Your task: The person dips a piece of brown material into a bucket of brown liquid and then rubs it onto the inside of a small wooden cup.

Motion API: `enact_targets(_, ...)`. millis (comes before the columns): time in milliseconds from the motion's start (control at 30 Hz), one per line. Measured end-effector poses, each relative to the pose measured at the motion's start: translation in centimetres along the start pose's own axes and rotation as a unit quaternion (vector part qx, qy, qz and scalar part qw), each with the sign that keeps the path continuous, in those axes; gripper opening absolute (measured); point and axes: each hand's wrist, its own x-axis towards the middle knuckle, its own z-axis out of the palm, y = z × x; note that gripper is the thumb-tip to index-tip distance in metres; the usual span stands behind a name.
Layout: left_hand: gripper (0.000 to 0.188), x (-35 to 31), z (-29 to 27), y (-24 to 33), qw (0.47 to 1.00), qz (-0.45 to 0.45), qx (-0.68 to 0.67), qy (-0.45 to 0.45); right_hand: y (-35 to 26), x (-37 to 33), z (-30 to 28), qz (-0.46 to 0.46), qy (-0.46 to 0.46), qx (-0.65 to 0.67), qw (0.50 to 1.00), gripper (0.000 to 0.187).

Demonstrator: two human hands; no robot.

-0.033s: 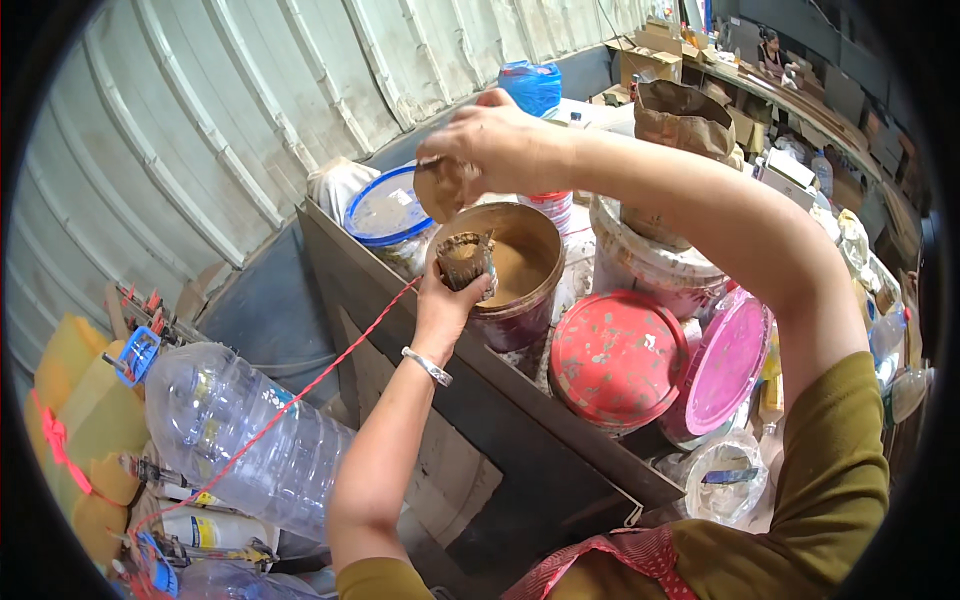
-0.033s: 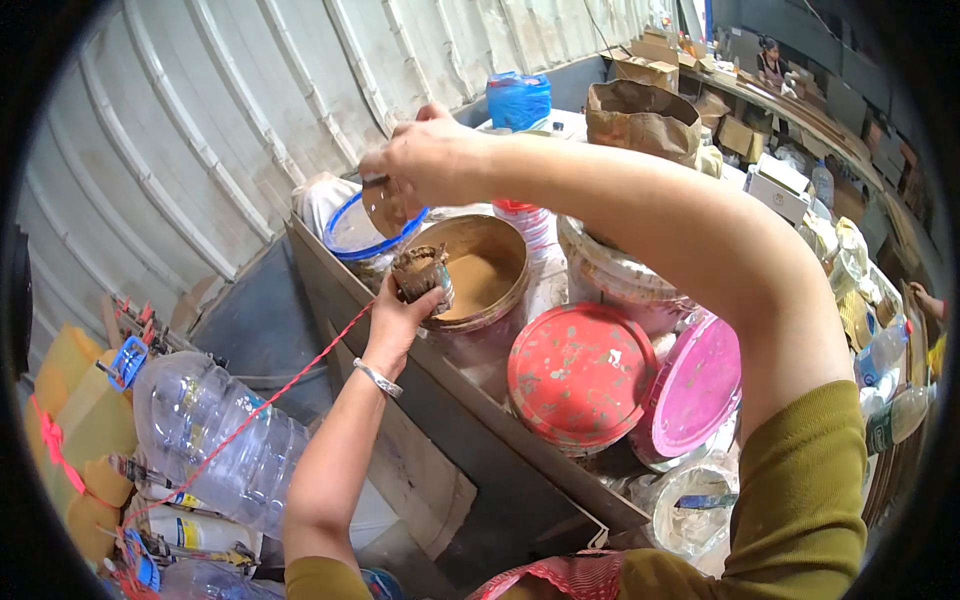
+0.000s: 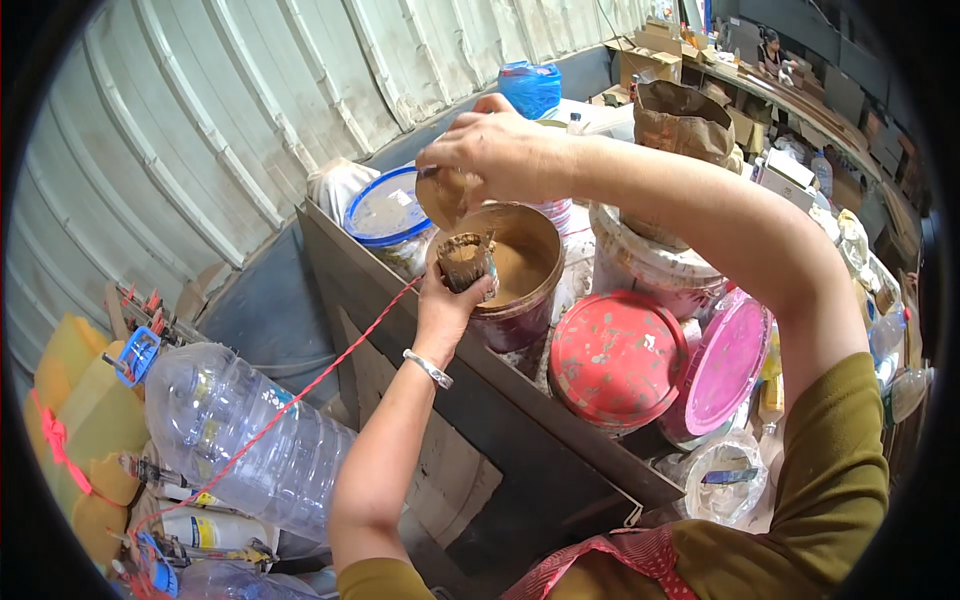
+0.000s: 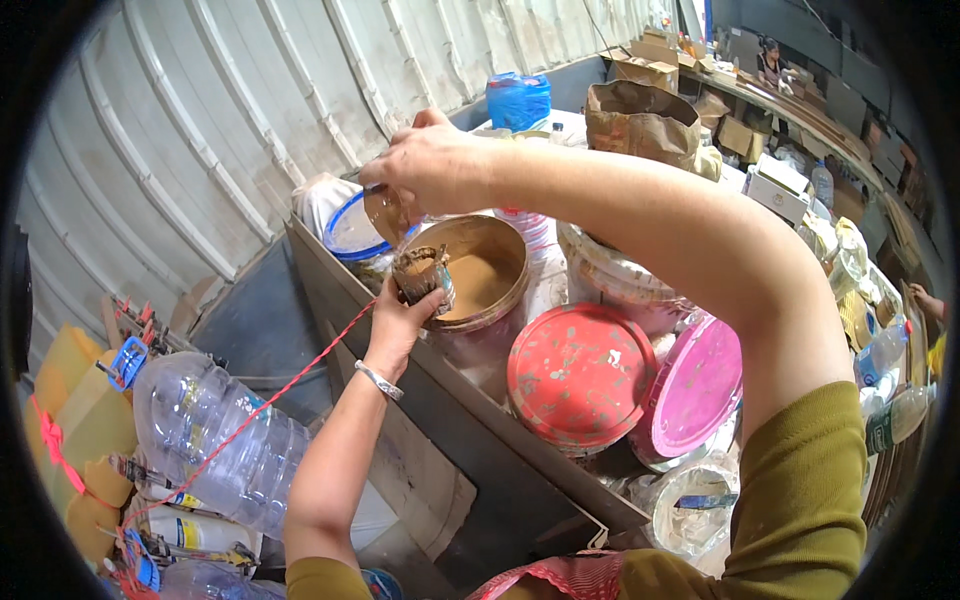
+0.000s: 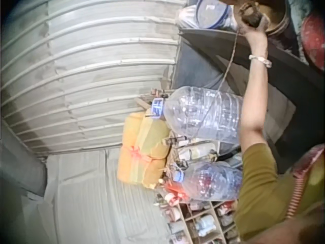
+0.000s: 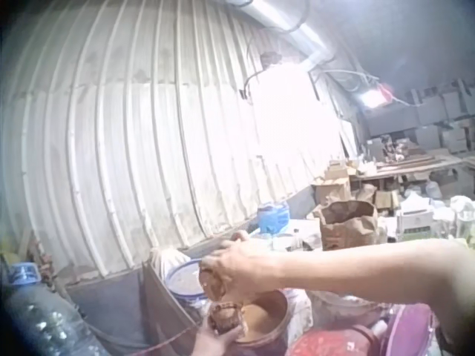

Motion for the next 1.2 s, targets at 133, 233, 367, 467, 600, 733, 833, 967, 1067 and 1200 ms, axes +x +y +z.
enact_targets(133, 0.056, -0.4, 0.4, -1.1, 0.999, 0.031, -0.018, 0.018, -0.8, -1.1, 0.3, -0.088, 0.045, -0.069, 0.993, 0.044)
enact_targets(233, 0.055, -0.7, 0.7, -1.0, 0.998, 0.053, -0.016, 0.02, -1.3, -1.8, 0.3, -0.116, 0.038, -0.102, 0.987, 0.041)
enact_targets(367, 0.054, -1.5, 0.9, -0.3, 0.999, 0.041, -0.02, 0.019, -1.6, -2.4, -0.2, -0.14, 0.039, -0.156, 0.977, 0.034)
enact_targets(467, 0.06, -1.6, 1.0, -1.1, 0.999, 0.008, -0.047, -0.012, -1.9, -2.4, -0.6, -0.145, 0.05, -0.164, 0.974, 0.034)
enact_targets(600, 0.056, -1.6, 1.3, -1.7, 0.998, 0.041, -0.043, 0.021, -2.0, -2.2, -0.4, -0.151, 0.073, -0.159, 0.973, 0.033)
enact_targets(733, 0.056, -1.7, 1.5, -1.8, 0.997, 0.051, -0.048, 0.017, -2.2, -2.3, -0.6, -0.147, 0.08, -0.164, 0.972, 0.032)
enact_targets(833, 0.056, -1.6, 1.6, -2.2, 0.996, 0.056, -0.06, 0.016, -2.3, -2.3, -0.8, -0.144, 0.091, -0.162, 0.972, 0.031)
enact_targets(967, 0.057, -1.6, 1.6, -2.3, 0.996, 0.061, -0.068, 0.019, -2.4, -2.4, -1.0, -0.147, 0.11, -0.164, 0.969, 0.031)
enact_targets(1067, 0.058, -1.5, 1.5, -2.7, 0.996, 0.061, -0.067, 0.02, -2.7, -2.4, -1.0, -0.153, 0.124, -0.161, 0.967, 0.032)
enact_targets(1200, 0.058, -1.8, 1.8, -1.8, 0.995, 0.069, -0.067, 0.016, -2.9, -2.8, -1.5, -0.156, 0.129, -0.159, 0.966, 0.032)
